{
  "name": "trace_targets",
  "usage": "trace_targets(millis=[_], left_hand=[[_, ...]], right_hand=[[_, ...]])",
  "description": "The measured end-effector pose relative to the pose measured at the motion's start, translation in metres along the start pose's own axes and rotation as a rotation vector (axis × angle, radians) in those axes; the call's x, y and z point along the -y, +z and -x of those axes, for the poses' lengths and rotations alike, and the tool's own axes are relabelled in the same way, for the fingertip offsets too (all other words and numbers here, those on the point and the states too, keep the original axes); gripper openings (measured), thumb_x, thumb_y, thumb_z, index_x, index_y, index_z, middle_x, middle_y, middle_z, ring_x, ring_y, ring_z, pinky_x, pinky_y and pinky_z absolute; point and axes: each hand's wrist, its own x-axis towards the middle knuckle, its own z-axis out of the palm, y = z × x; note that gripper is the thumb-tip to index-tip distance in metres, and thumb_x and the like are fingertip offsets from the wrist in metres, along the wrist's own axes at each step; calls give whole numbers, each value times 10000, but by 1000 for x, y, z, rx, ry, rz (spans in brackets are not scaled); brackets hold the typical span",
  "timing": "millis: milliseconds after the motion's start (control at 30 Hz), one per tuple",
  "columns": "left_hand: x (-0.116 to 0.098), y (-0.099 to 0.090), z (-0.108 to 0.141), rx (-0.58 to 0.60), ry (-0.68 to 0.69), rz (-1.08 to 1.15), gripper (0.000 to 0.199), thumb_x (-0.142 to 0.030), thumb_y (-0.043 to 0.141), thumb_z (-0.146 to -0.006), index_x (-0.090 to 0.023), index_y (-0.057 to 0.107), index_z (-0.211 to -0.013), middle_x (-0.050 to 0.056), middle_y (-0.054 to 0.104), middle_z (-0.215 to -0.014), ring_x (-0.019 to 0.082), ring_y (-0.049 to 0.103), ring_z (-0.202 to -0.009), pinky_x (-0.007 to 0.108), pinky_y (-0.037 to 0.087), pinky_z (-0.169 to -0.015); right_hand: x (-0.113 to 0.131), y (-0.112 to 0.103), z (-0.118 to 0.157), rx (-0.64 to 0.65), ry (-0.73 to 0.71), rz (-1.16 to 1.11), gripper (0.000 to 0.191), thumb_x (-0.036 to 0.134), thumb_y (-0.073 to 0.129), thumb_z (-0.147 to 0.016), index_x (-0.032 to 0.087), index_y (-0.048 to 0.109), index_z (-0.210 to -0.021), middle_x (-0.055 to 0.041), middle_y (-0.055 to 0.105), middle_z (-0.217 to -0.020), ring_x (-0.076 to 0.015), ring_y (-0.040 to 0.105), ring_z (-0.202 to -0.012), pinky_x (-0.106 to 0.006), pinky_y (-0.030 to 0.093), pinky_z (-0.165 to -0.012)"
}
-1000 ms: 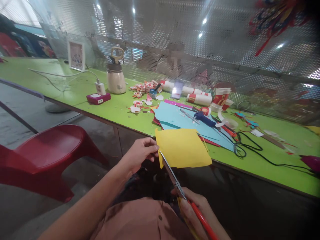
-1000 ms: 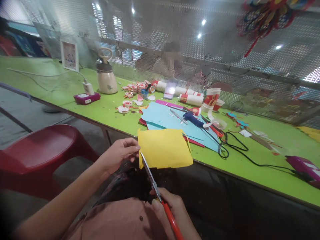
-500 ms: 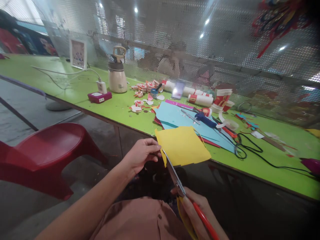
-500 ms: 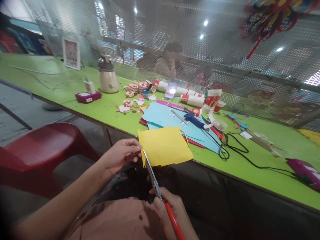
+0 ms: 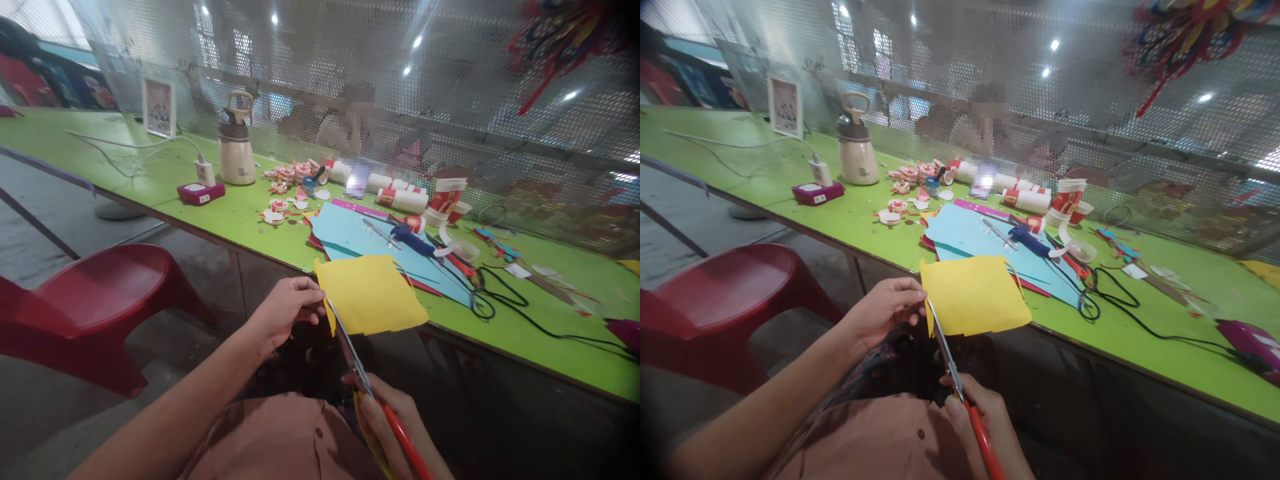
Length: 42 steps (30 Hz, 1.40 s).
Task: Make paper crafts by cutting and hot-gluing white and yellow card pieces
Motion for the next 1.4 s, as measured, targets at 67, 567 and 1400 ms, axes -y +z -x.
trace_targets(millis=[67, 567, 1400], left_hand=[[0, 1, 1, 1, 2, 5, 113, -171, 656, -671, -128, 562, -625, 24, 604, -586, 101, 564, -534, 175, 415, -436], [4, 4, 0, -51, 48, 19, 135, -177, 635, -685, -146, 534, -600, 17, 607, -568, 100, 557, -511, 185, 416, -429], [10, 2, -3, -65, 67, 4, 157, -206, 654, -673, -154, 516, -619, 10, 607, -554, 101, 562, -481, 179, 409, -404]], right_hand=[[0, 1, 1, 0, -6, -3, 459, 512, 408, -867, 123, 644, -931, 22, 380, -563, -102, 325, -495, -207, 264, -427], [-13, 8, 1, -31, -46, 48, 450, 533, 404, -853, 156, 646, -892, -22, 522, -614, -147, 446, -546, -240, 350, -514], [-9, 11, 2, -14, -8, -59, 423, 511, 430, -871, 137, 622, -910, 23, 390, -580, -103, 315, -501, -215, 279, -447]])
